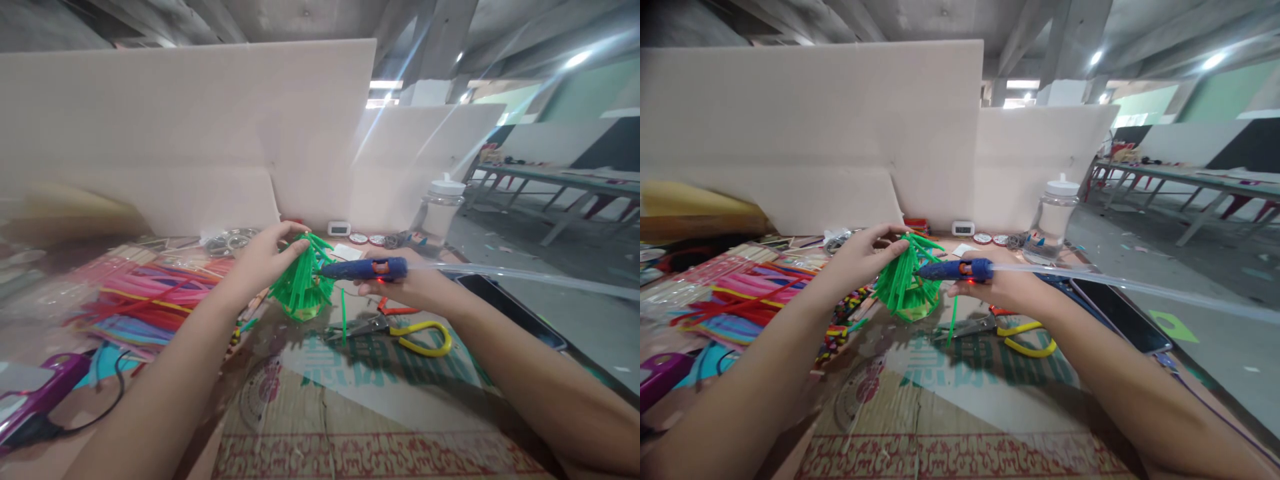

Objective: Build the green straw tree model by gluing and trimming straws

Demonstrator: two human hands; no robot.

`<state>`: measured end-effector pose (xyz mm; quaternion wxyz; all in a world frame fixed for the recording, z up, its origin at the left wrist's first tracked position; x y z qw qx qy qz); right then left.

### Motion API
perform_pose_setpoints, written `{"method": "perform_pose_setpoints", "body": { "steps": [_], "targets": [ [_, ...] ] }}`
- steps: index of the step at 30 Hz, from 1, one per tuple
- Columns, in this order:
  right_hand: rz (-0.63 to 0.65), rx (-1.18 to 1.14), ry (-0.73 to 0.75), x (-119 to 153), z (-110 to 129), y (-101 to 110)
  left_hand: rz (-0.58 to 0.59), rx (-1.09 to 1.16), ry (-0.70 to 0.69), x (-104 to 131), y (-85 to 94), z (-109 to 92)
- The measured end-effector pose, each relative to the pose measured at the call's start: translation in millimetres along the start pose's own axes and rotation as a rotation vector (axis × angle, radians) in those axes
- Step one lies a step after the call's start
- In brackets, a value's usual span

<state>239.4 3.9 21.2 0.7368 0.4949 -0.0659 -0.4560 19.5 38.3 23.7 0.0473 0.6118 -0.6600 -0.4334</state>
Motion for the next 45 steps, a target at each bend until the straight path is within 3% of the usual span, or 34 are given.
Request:
{"method": "perform_pose_setpoints", "body": {
  "steps": [7, 37, 45],
  "targets": [
    [0.002, 0.09, -0.031, -0.8, -5.2, -3.0, -0.002, 0.006, 0.006, 0.4, -0.1, 1.6],
    [-0.037, 0.104, -0.035, -1.8, -8.1, -4.5, 0.0, 0.019, 0.007, -0.2, -1.1, 0.9],
    [-0.054, 0.294, 0.008, 2.5, 2.2, -1.6, 0.001, 0.015, 0.012, 0.1, -0.3, -0.4]
  ]
}}
Point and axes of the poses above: each hand's wrist, its own x-axis away from the middle knuckle, its own y-axis out of the back of the hand, z = x × y, the point moved 5 cm from there along -x, towards the middle knuckle, and after that the axes turned 3 degrees about y, right-handed, at the moved point
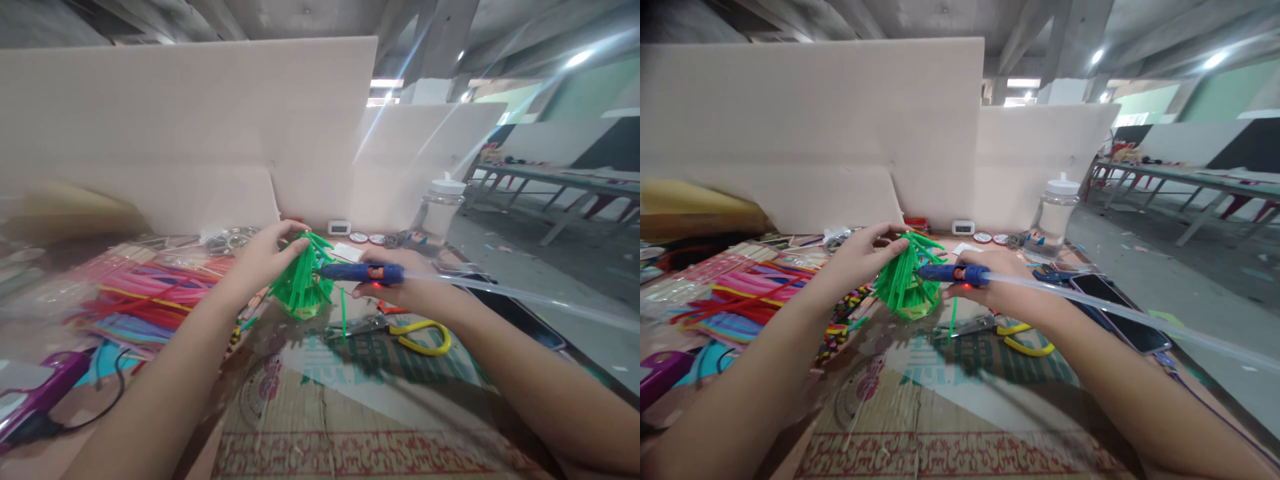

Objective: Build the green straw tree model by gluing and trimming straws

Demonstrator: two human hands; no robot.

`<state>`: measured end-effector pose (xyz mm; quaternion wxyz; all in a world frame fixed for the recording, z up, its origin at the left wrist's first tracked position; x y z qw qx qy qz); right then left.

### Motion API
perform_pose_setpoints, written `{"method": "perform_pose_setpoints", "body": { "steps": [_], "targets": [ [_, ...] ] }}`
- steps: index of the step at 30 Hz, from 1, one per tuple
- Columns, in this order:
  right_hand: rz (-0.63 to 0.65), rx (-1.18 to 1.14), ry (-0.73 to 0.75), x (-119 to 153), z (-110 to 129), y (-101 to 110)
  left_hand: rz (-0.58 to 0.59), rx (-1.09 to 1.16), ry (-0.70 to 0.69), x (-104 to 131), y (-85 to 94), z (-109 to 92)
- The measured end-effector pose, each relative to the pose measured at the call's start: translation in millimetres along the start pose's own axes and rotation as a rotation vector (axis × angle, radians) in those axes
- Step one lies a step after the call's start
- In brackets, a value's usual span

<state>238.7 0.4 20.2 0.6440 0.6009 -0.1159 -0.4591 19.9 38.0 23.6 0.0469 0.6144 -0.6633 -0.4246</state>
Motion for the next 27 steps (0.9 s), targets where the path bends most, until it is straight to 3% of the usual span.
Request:
{"method": "perform_pose_setpoints", "body": {
  "steps": [8, 14, 19, 23, 27],
  "targets": [
    [0.008, 0.035, 0.072, 1.7, 7.3, 1.5, 0.007, -0.003, -0.004, -0.4, -0.5, 2.7],
    [0.001, 0.014, 0.014, 1.8, 5.0, 3.9, 0.003, -0.007, -0.004, -0.3, -0.5, 1.6],
    [-0.067, -0.212, -0.034, 4.6, 3.8, 12.2, -0.001, -0.002, -0.001, -0.1, 0.5, 2.3],
    [-0.254, -0.391, -0.152, 6.9, -21.5, 27.4, 0.005, 0.022, 0.014, -1.8, 0.5, 6.1],
    [-0.333, -0.281, -0.324, -3.8, -71.5, 31.4, 0.0, 0.02, 0.026, -4.3, -0.5, 11.5]
  ]
}}
Point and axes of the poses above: each hand's wrist, its own x-axis away from the middle knuckle, its own y-axis out of the back of the hand, z = x × y, the point moved 5 cm from there along -x, towards the middle knuckle, and after that the axes turned 3 degrees about y, right-handed, at the moved point
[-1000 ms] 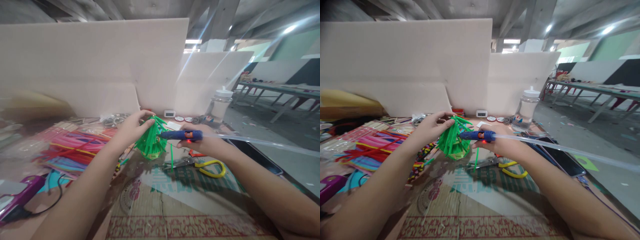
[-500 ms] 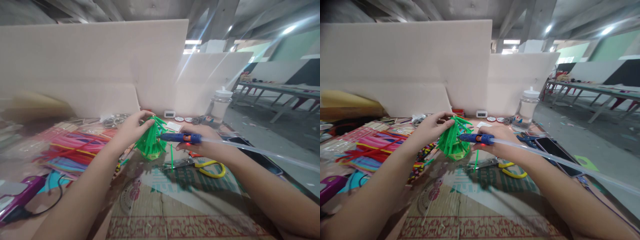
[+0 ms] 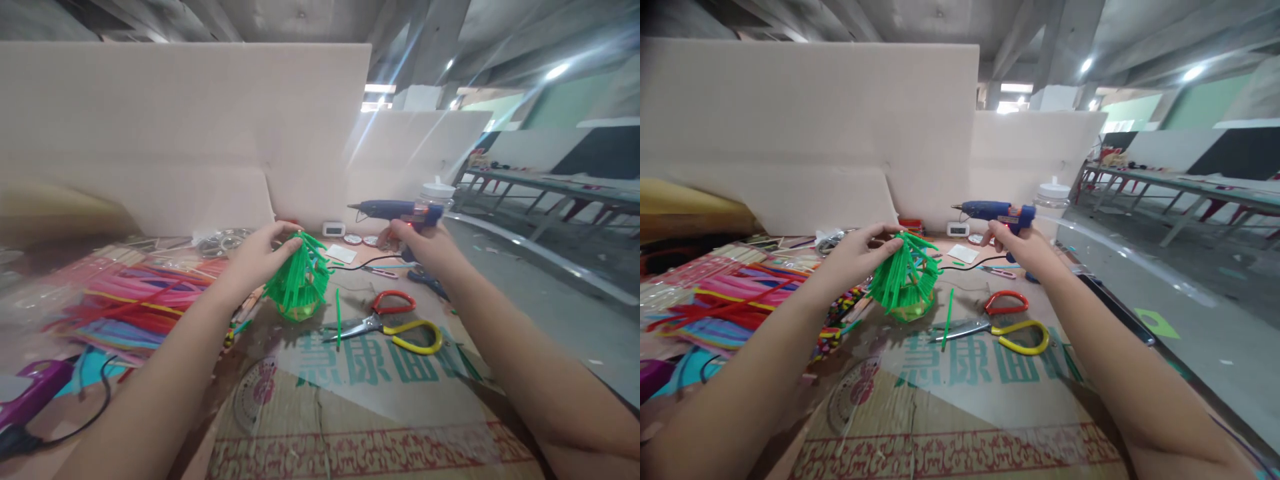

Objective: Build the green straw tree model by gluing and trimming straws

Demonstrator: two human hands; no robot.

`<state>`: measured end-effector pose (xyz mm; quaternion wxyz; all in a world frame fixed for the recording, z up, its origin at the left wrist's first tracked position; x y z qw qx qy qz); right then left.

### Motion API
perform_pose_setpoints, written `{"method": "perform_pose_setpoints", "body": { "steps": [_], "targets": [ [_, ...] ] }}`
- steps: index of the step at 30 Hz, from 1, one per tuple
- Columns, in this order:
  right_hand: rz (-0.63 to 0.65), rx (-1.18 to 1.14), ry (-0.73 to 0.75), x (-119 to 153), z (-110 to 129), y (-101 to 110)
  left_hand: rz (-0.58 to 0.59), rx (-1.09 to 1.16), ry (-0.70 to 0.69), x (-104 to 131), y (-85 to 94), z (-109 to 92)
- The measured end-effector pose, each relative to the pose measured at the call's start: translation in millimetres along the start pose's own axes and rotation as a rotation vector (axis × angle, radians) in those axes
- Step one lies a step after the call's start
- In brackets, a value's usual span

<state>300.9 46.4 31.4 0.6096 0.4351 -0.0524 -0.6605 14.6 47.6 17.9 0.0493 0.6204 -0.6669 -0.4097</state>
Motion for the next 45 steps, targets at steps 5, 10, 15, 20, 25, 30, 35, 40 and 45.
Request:
{"method": "perform_pose_setpoints", "body": {
  "steps": [5, 10, 15, 20, 25, 30, 35, 40, 45],
  "targets": [
    [0.175, 0.188, -0.236, -47.6, -68.8, -32.5, -0.016, -0.015, 0.002, -0.9, -1.2, 2.5],
    [0.295, 0.244, -0.291, -69.1, -120.3, -72.6, -0.005, -0.017, 0.012, 0.8, -1.2, 0.8],
    [0.369, 0.308, -0.311, -69.3, -150.4, -93.3, -0.007, -0.027, 0.037, 1.2, 0.1, 3.2],
    [0.35, 0.4, -0.271, -57.7, -152.4, -77.0, -0.014, -0.024, 0.038, 1.5, 1.2, 3.6],
    [0.237, 0.495, -0.143, -14.4, -122.2, -41.3, -0.016, -0.018, 0.055, 1.4, -0.5, 5.5],
    [0.474, 0.374, 0.205, 37.4, -47.5, -60.2, -0.026, -0.004, 0.033, 0.4, 0.4, 3.5],
    [0.718, 0.393, 0.636, 77.1, 13.0, -98.6, 0.01, -0.038, 0.051, -1.6, 2.4, -2.4],
    [0.695, 0.397, 0.68, 82.4, 3.0, -114.7, 0.041, -0.116, 0.014, -9.5, 3.6, -8.0],
    [0.439, 0.125, 0.456, 76.0, -13.3, -99.7, 0.255, -0.226, -0.078, -15.6, 6.7, -2.7]
  ]
}}
Point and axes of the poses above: each hand's wrist, its own x-axis away from the middle knuckle, its own y-axis out of the back of the hand, z = x × y, the point moved 5 cm from there along -x, towards the middle knuckle, and after that the axes turned 3 degrees about y, right-handed, at the moved point
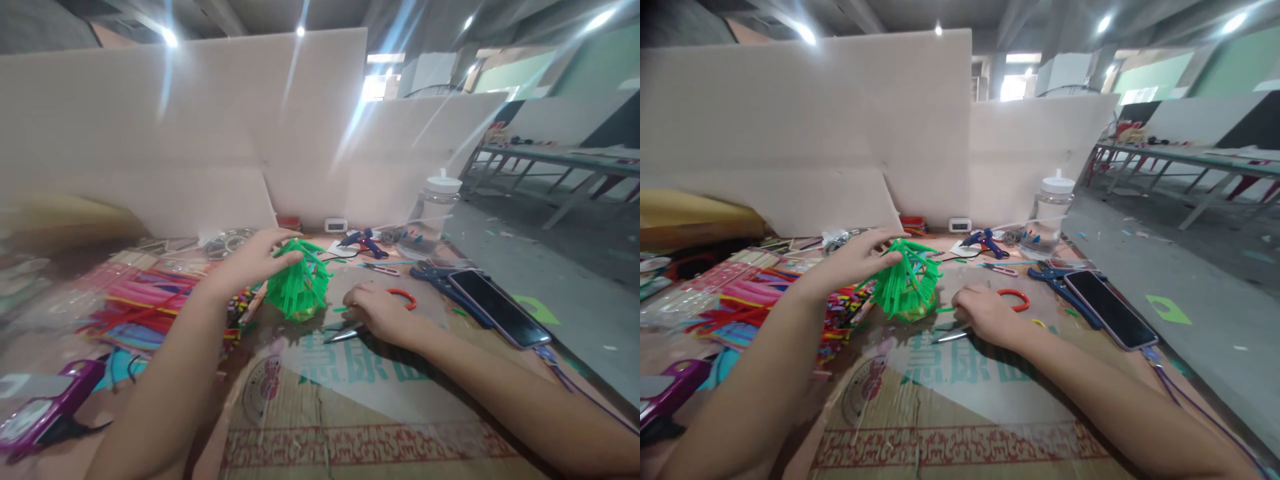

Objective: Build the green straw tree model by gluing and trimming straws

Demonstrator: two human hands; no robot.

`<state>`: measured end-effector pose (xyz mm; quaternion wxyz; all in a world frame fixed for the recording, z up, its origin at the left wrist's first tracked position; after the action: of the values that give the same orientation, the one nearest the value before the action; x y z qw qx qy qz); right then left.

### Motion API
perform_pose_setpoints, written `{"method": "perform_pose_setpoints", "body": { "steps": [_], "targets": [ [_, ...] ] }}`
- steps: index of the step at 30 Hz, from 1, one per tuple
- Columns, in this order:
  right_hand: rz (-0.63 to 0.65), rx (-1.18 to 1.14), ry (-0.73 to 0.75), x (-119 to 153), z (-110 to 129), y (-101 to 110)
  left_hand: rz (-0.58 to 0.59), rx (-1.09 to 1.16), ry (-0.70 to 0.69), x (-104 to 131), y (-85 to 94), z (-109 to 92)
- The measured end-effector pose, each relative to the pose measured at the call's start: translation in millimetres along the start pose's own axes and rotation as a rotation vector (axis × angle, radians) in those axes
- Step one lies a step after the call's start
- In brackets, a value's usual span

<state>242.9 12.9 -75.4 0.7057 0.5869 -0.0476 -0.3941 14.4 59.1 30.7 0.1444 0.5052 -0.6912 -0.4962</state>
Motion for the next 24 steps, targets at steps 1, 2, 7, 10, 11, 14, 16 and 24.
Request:
{"method": "perform_pose_setpoints", "body": {
  "steps": [1, 2, 7, 10, 11, 14, 16, 24],
  "targets": [
    [-0.078, -0.1, -0.104, 1.6, -4.7, 3.7, 0.045, 0.004, 0.004, 1.2, -0.3, 2.8],
    [-0.154, -0.228, -0.213, 3.4, -9.3, 5.8, 0.107, 0.02, 0.014, 3.0, -2.3, 5.4],
    [-0.431, -1.128, -0.634, 7.9, -21.4, -20.5, 0.132, 0.127, 0.019, 10.2, -12.4, 10.7],
    [-0.435, -1.395, -0.754, 1.3, -19.9, -42.9, 0.061, 0.135, 0.08, 6.1, -20.3, 16.9],
    [-0.437, -1.431, -0.759, -3.0, -20.1, -45.5, 0.041, 0.132, 0.095, 3.3, -22.9, 18.2],
    [-0.487, -1.389, -0.686, -20.2, -27.4, -36.2, -0.007, 0.136, 0.108, -7.4, -30.0, 16.3],
    [-0.536, -1.256, -0.642, -29.1, -38.6, -22.4, -0.02, 0.15, 0.116, -14.0, -33.4, 10.9],
    [-0.665, -0.991, -0.61, -16.2, -62.4, 17.6, 0.077, 0.116, 0.02, -23.5, -31.7, -11.7]
  ]
}}
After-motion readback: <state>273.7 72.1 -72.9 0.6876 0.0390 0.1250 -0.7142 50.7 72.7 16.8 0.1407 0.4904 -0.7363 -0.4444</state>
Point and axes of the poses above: each hand's wrist, its own x-axis away from the middle knuckle, its own y-axis out of the back of the hand, z = x × y, the point moved 5 cm from there along -x, towards the middle knuckle, and after that the axes turned 3 degrees about y, right-handed, at the moved point
